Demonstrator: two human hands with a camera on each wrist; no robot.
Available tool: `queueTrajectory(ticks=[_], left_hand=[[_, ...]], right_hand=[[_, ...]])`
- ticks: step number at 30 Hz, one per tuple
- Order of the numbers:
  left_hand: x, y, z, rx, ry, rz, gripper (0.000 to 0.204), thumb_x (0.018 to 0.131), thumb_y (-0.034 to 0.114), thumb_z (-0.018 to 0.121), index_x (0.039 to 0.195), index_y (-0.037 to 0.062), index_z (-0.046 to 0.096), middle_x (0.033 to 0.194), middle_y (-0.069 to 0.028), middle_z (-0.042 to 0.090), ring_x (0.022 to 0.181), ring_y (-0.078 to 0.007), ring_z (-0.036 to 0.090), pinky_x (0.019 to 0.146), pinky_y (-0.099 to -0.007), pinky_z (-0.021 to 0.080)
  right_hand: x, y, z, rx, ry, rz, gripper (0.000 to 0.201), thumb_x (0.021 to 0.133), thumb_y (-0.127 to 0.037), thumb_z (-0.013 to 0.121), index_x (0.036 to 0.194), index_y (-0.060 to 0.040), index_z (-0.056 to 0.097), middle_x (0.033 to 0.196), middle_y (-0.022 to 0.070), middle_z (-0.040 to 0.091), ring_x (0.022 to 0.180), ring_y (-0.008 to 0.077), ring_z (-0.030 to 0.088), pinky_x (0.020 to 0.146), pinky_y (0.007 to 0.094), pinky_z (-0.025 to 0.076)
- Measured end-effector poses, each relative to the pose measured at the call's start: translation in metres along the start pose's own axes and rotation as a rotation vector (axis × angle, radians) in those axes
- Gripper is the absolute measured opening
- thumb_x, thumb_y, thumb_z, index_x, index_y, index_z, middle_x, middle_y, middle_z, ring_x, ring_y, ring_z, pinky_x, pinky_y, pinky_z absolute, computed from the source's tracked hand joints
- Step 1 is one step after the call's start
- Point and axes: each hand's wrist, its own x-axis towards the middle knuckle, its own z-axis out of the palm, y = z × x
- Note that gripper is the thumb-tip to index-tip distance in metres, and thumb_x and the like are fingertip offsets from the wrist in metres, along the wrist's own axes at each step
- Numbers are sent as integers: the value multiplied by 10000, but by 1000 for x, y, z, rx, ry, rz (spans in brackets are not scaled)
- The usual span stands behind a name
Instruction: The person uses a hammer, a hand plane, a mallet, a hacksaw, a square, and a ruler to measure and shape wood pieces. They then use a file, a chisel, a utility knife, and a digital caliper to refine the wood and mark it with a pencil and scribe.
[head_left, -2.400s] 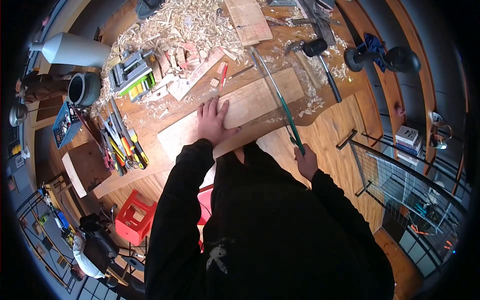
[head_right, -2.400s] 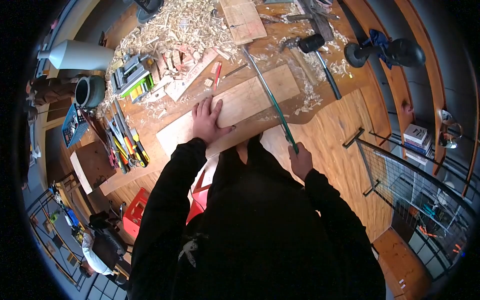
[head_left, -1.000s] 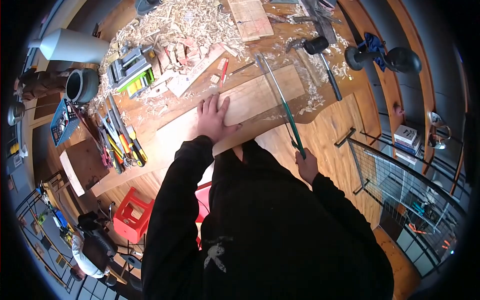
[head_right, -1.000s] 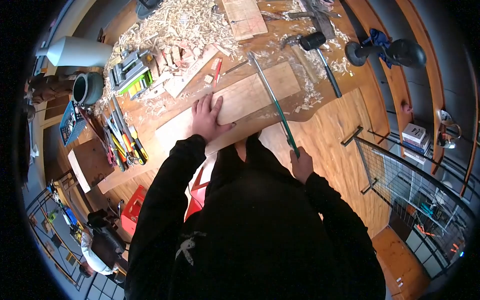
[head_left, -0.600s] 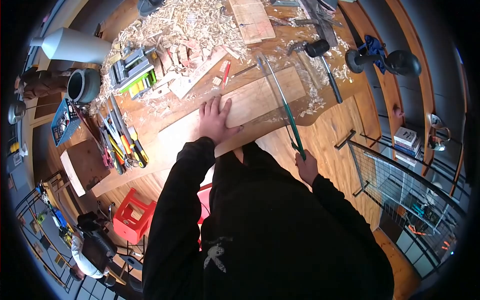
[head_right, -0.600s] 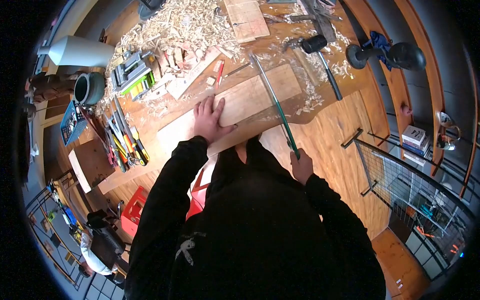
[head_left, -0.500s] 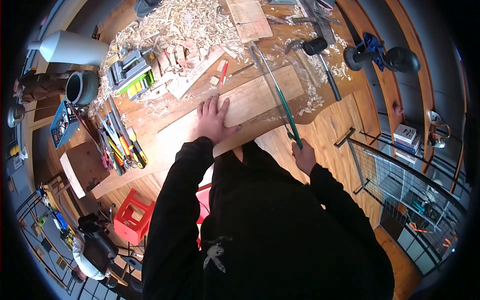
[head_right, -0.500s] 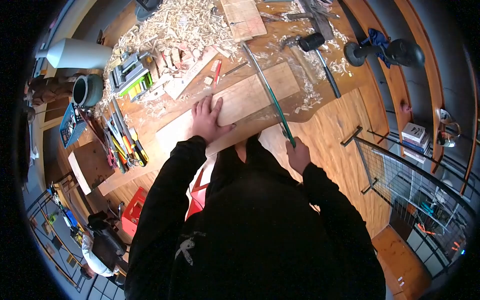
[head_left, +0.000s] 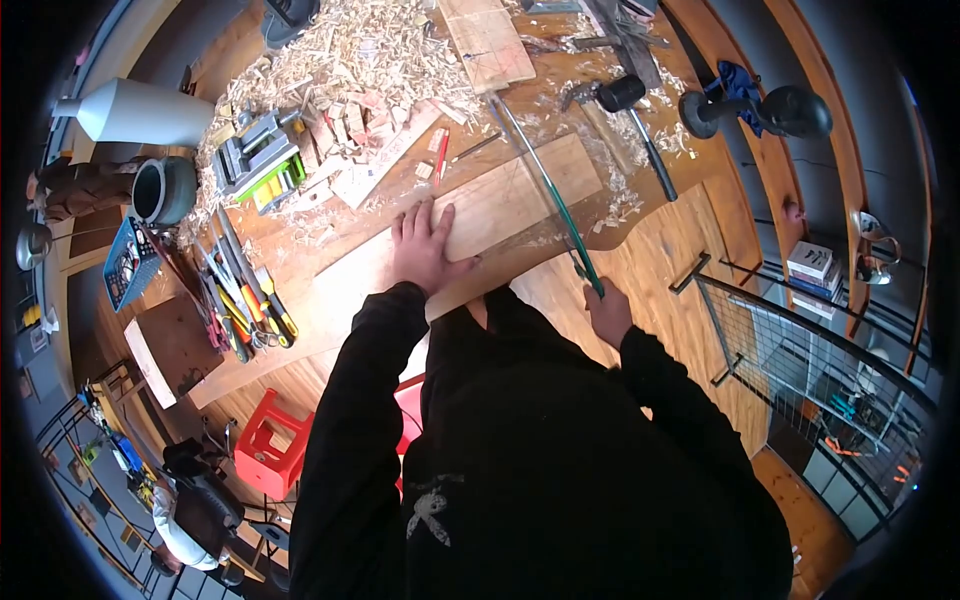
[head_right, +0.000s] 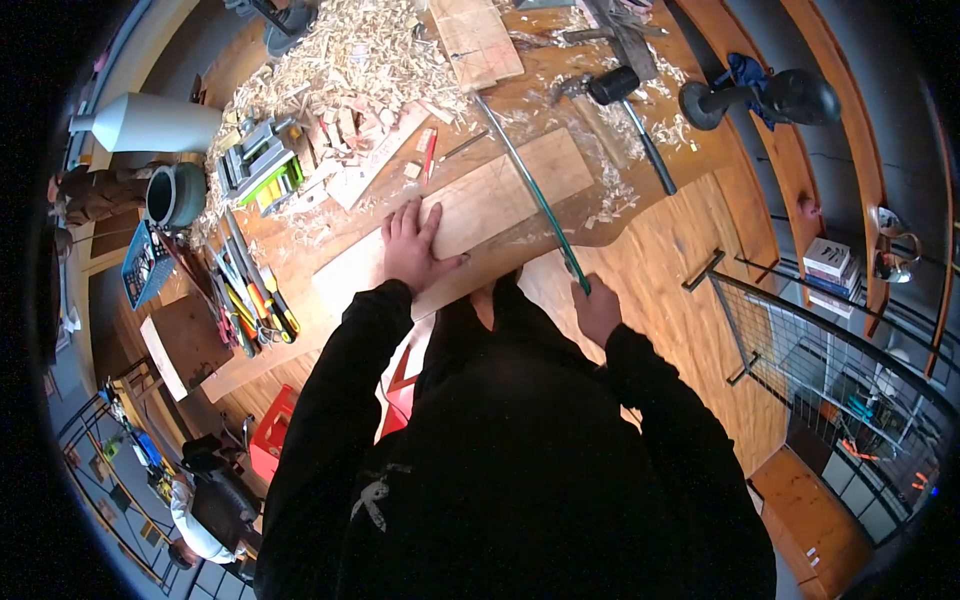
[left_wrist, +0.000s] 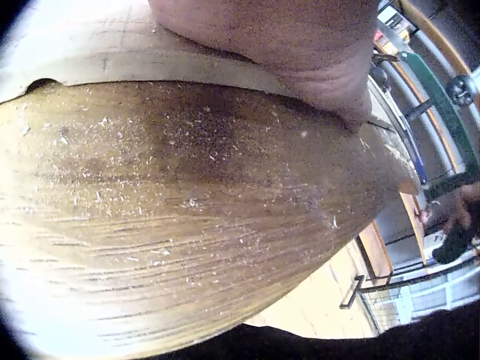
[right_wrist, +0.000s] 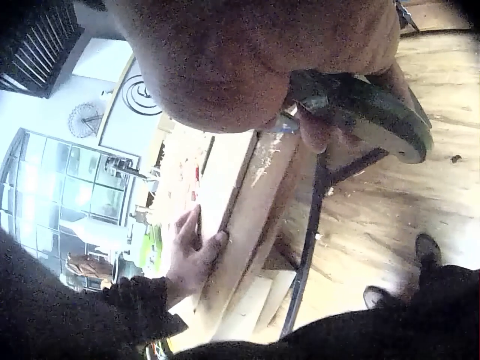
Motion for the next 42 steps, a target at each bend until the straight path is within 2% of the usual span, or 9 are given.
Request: queueTrajectory(ticks=[6,11,18,19,23,30,35,39,42], left_hand=[[-1,0,-1,-26,20,-5,910,633,557,766,1372,112,476,1404,-223,407,1323,-388,355,1103,-560,229],[-2,1,0,-9,13,5,912,630,543,773,1375,107,479,1394,-234,419,1297,-396,381,1082,-556,243],[-1,1,0,-12,25,-5,910,634,550,771,1375,110,480,1402,-233,411,1300,-392,376,1080,-553,242],[1,2,1,-14,23,-1,910,634,550,771,1375,110,480,1402,-233,411,1300,-392,376,1080,-553,242],[-1,2,0,3,5,-2,907,639,553,768,1376,111,479,1397,-233,413,1296,-392,378,1078,-552,245],[0,1,0,3,38,5,901,637,565,763,1364,109,489,1381,-239,428,1292,-391,385,1075,-551,250],[-1,0,1,4,30,18,902,640,567,758,1364,102,488,1377,-243,432,1288,-395,391,1076,-552,249],[-1,0,-1,-7,39,20,902,640,564,759,1365,100,488,1371,-245,440,1286,-397,395,1073,-553,250],[0,0,0,-6,43,21,901,640,565,759,1365,102,488,1372,-244,439,1287,-397,394,1076,-552,248]], right_hand=[[-25,23,2,26,-15,26,297,947,-271,549,849,7,519,695,224,605,690,407,621,607,454,468],[5,-15,-5,50,-26,-9,294,946,-269,546,844,6,524,691,208,624,696,393,636,608,451,473],[-22,20,3,28,-13,59,280,941,-262,555,849,1,532,682,215,609,676,407,621,602,447,467],[-13,19,3,2,11,-33,279,939,-257,564,847,4,527,675,217,601,669,412,613,601,444,467],[4,-9,-4,29,-32,-37,290,947,-273,548,850,-2,517,677,225,593,671,418,605,599,452,457],[-28,26,-2,-30,-8,22,281,952,-266,537,851,-4,518,679,229,580,665,398,607,590,455,447],[-5,-8,0,77,-16,2,272,951,-256,533,845,-6,526,663,203,590,655,387,612,589,447,456],[-35,36,6,-5,1,24,283,953,-265,531,856,1,529,693,241,593,693,427,609,583,462,451],[-23,33,2,-32,4,3,295,953,-279,534,859,1,529,698,246,593,700,430,611,590,462,453]])
